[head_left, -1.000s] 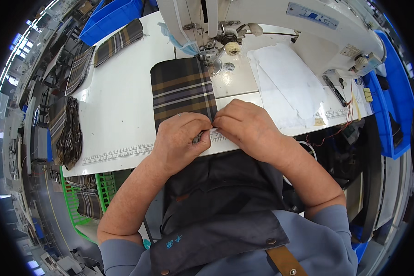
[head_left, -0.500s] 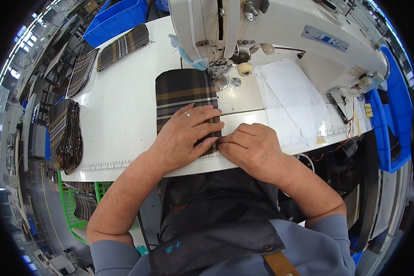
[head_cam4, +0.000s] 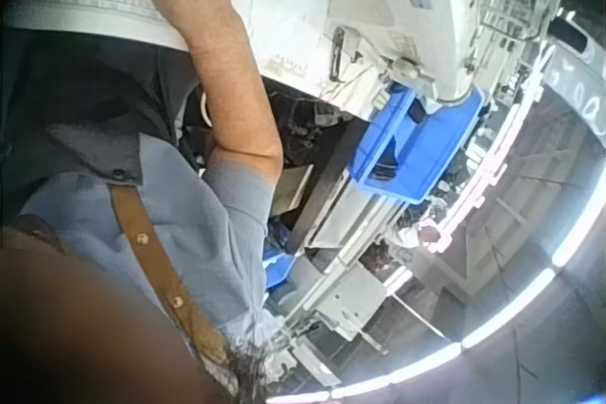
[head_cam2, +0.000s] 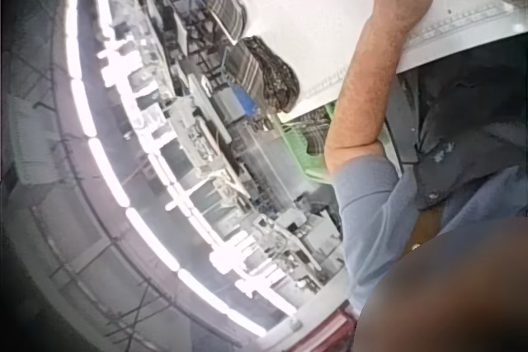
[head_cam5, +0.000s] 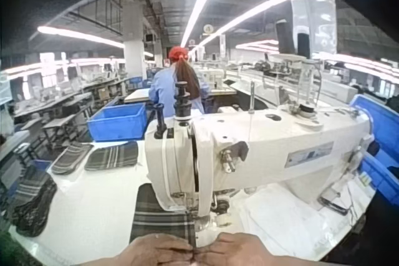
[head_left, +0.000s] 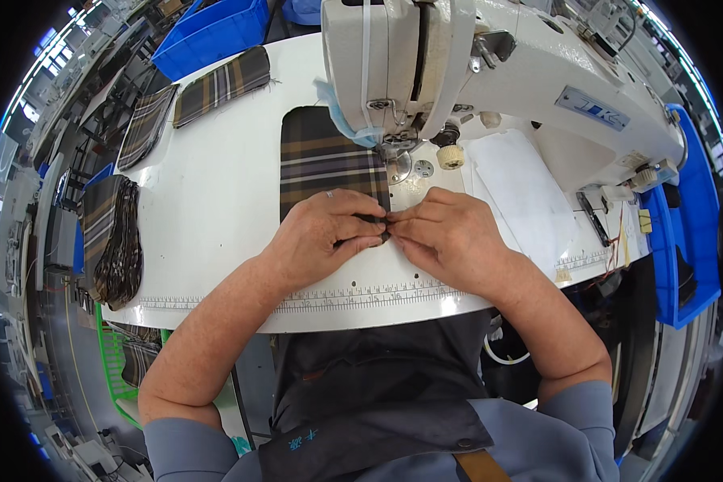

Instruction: The recorder uses an industrial sewing machine to sew rectangular patterned leather patches onto white backing material.

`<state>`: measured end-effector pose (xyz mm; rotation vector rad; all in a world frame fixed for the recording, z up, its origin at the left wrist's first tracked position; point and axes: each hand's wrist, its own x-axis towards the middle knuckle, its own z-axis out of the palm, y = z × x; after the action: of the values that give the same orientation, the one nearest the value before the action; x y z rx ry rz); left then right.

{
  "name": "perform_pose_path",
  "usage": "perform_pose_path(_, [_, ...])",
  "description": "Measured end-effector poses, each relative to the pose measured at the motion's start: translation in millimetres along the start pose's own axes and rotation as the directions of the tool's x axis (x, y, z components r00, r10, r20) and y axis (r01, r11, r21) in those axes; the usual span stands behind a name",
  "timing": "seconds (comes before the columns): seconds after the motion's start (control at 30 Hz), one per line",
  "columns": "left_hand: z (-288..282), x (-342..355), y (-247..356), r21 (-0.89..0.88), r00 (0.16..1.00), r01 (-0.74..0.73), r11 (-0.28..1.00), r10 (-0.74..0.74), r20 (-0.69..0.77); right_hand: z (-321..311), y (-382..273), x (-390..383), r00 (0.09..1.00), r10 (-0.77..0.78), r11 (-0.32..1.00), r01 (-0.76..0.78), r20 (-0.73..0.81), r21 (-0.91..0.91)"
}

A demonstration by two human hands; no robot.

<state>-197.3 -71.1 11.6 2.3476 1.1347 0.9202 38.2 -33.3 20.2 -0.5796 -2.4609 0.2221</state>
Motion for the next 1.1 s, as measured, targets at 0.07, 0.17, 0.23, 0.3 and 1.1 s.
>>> perform_pose_path(0.07, [-3.1,7.2,-7.8,0.032,1.000,-0.023,0.999,0.023,0.006,-0.4,5.1,6.0,1.000,0.009,1.000,-0.008,0.015,-0.011])
perform_pose_path(0.17, [-5.6,19.1,-19.9,0.045,0.999,-0.038,0.998,0.038,0.012,-0.5,13.7,13.0,0.999,0.031,0.999,-0.030,0.035,-0.039])
perform_pose_path(0.23, [-6.9,25.1,-27.8,0.026,1.000,-0.028,0.999,0.028,0.010,1.4,18.5,16.6,0.998,0.044,0.998,-0.041,0.041,-0.056])
perform_pose_path(0.3, [-8.4,30.8,-35.2,0.035,0.999,-0.037,0.999,0.037,-0.001,4.3,22.0,19.0,0.992,0.111,0.989,-0.104,0.059,-0.103])
perform_pose_path(1.1, [-17.1,27.1,-32.8,0.301,0.997,0.020,0.953,-0.040,0.060,10.8,22.2,15.9,0.976,0.220,0.971,-0.218,0.005,-0.099])
